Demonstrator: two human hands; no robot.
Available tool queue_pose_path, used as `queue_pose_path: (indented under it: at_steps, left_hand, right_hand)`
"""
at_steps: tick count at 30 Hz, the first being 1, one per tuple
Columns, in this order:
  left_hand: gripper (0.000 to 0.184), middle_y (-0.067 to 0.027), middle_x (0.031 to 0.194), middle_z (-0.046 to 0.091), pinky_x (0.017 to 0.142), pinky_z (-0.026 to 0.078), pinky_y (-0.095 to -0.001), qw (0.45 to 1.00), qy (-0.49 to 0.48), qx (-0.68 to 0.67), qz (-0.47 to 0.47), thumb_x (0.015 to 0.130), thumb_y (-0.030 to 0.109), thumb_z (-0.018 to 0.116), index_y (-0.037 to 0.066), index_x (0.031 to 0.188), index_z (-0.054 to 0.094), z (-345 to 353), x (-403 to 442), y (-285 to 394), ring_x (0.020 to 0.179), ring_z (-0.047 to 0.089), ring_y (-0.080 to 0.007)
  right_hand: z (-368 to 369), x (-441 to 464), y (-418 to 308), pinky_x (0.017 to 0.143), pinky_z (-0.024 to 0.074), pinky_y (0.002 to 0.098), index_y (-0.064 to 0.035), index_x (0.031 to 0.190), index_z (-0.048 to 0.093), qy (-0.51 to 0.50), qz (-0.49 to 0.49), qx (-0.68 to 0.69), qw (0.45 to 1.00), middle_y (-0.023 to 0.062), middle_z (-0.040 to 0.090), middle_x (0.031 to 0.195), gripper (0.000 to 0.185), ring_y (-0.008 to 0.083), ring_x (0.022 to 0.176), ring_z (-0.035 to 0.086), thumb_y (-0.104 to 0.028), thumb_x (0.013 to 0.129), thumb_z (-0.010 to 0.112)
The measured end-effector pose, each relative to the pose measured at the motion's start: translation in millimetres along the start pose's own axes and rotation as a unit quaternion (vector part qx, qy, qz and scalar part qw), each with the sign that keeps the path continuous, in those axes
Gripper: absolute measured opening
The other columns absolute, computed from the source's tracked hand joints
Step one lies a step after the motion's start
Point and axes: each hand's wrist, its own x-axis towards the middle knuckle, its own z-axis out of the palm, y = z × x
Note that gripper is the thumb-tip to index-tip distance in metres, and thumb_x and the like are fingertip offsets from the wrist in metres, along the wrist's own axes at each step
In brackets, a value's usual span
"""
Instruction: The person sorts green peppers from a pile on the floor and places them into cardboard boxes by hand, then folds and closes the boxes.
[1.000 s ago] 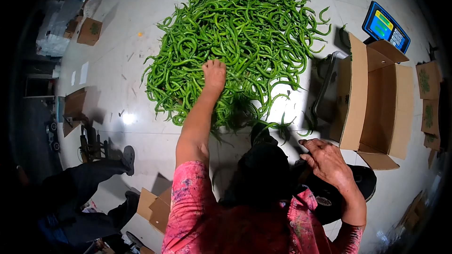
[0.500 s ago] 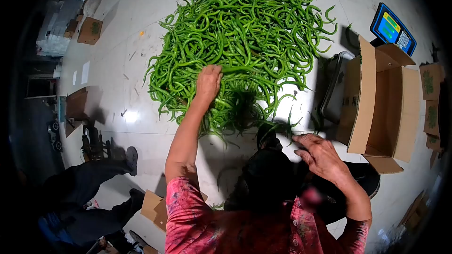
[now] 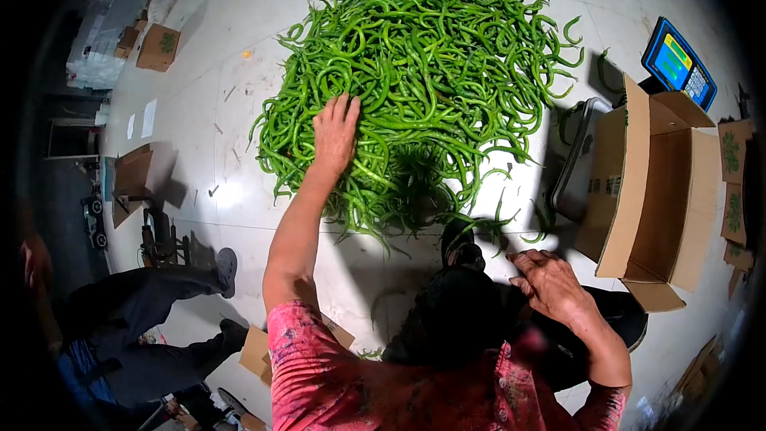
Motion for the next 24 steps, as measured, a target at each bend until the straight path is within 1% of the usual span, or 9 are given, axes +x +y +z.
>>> queue_pose_path:
  at_steps: [4,9,12,16,17,18,20,22,24]
  left_hand:
    - [0.068,-0.0114,0.128,0.055,0.098,0.033,-0.0497,0.982,-0.093,0.139,0.088,0.079,0.001,0.055,0.014,0.142,0.036,27,21,5,0.122,0.044,-0.0365]
    - [0.070,-0.0133,0.117,0.059,0.099,0.032,-0.0477,0.994,-0.035,0.047,0.096,0.077,0.000,0.057,0.005,0.142,0.033,47,33,6,0.119,0.046,-0.0368]
    - [0.065,-0.0146,0.111,0.061,0.099,0.033,-0.0458,0.982,-0.126,0.007,0.138,0.077,-0.004,0.056,0.004,0.138,0.037,34,21,21,0.116,0.048,-0.0348]
    - [0.080,-0.0159,0.124,0.054,0.099,0.034,-0.0461,0.979,-0.171,-0.007,0.107,0.069,-0.001,0.066,0.006,0.142,0.033,25,8,27,0.125,0.041,-0.0368]
    - [0.102,-0.0152,0.133,0.046,0.101,0.035,-0.0462,0.966,-0.226,0.041,0.118,0.061,0.014,0.080,0.008,0.147,0.025,29,7,24,0.130,0.035,-0.0366]
    - [0.095,-0.0152,0.131,0.047,0.100,0.035,-0.0462,0.959,-0.246,0.047,0.129,0.064,0.012,0.076,0.008,0.146,0.028,20,12,25,0.128,0.037,-0.0359]
    - [0.085,-0.0138,0.130,0.048,0.098,0.035,-0.0461,0.970,-0.158,0.102,0.151,0.068,0.009,0.071,0.007,0.143,0.031,35,17,11,0.126,0.039,-0.0355]
    - [0.077,-0.0133,0.121,0.054,0.097,0.035,-0.0465,0.990,-0.060,0.079,0.104,0.071,0.004,0.064,0.007,0.141,0.034,45,23,7,0.123,0.042,-0.0367]
    - [0.078,-0.0125,0.118,0.057,0.097,0.035,-0.0462,0.981,-0.148,0.081,0.100,0.070,0.003,0.064,0.007,0.141,0.034,53,24,13,0.122,0.043,-0.0375]
  right_hand:
    - [0,2,-5,0.073,0.0498,0.0472,-0.0001,0.111,0.053,-0.018,-0.029,-0.008,0.999,0.0205,0.062,0.092,0.037,0.0386,0.088,0.062,-0.006,0.077,0.066]
    - [4,0,-10,0.071,0.0508,0.0456,-0.0013,0.110,0.053,-0.006,-0.034,-0.011,0.999,0.0180,0.062,0.093,0.038,0.0366,0.084,0.063,-0.005,0.075,0.068]
    - [-1,-2,-10,0.072,0.0513,0.0451,-0.0015,0.110,0.053,-0.023,-0.026,0.003,0.999,0.0178,0.061,0.094,0.039,0.0354,0.088,0.063,-0.004,0.074,0.069]
    - [3,-4,-4,0.076,0.0519,0.0440,-0.0025,0.110,0.054,-0.028,-0.025,-0.013,0.999,0.0166,0.062,0.097,0.042,0.0337,0.092,0.062,-0.004,0.072,0.070]
    - [2,-4,-2,0.076,0.0520,0.0438,-0.0028,0.110,0.054,-0.041,-0.024,-0.014,0.999,0.0163,0.062,0.098,0.042,0.0336,0.093,0.062,-0.004,0.071,0.070]
    - [3,-4,-1,0.077,0.0520,0.0436,-0.0031,0.110,0.054,-0.056,-0.023,-0.014,0.998,0.0160,0.062,0.099,0.042,0.0335,0.094,0.062,-0.004,0.071,0.071]
    - [11,-6,3,0.077,0.0518,0.0434,-0.0031,0.110,0.055,-0.033,-0.023,-0.022,0.999,0.0159,0.061,0.100,0.043,0.0338,0.094,0.062,-0.005,0.070,0.071]
    - [12,-7,7,0.078,0.0515,0.0432,-0.0029,0.110,0.055,-0.005,-0.020,-0.039,0.999,0.0162,0.061,0.101,0.044,0.0343,0.095,0.061,-0.005,0.069,0.071]
    - [12,-6,5,0.080,0.0513,0.0432,-0.0026,0.110,0.055,0.005,-0.030,-0.058,0.998,0.0168,0.061,0.102,0.044,0.0349,0.096,0.061,-0.005,0.069,0.072]
